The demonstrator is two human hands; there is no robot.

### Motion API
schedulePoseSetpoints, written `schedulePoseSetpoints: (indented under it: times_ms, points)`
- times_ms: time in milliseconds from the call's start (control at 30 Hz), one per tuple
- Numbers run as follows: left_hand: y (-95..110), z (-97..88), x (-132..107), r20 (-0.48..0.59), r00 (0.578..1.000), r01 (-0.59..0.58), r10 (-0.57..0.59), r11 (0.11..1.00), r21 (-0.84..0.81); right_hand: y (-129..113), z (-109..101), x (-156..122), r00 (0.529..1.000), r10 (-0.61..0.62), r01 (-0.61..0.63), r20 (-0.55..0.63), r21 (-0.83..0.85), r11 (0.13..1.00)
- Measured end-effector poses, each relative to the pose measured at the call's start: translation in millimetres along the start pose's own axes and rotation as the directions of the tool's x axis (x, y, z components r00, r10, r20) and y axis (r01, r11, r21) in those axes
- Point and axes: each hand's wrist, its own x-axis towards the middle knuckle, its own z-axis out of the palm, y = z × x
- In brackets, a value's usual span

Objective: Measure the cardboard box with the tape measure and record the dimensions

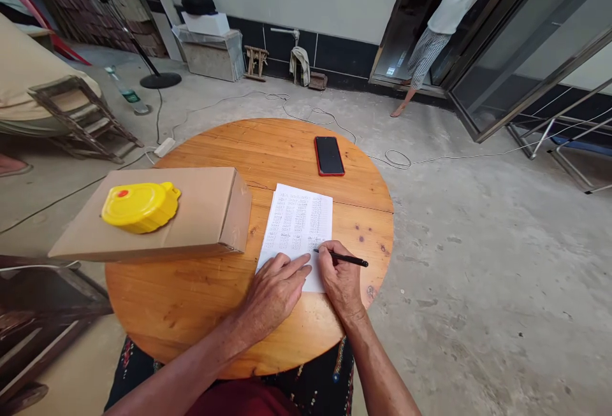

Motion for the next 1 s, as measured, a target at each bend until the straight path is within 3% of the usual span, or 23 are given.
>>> schedulePoseSetpoints:
  times_ms: [433, 1000]
  points:
    - [-1.6, 3.3, -0.6, 0.002, 1.0, 0.011, -0.011, 1.0, -0.011, -2.0, 0.1, 0.6, 0.998, -0.003, 0.004, 0.061, -0.026, 1.0]
    - [-1.5, 0.1, -0.3, 0.003, 1.0, 0.01, -0.01, 1.0, -0.005, -0.1, 0.9, 0.9, 0.997, -0.061, 0.064, 0.04, -0.095, 0.993]
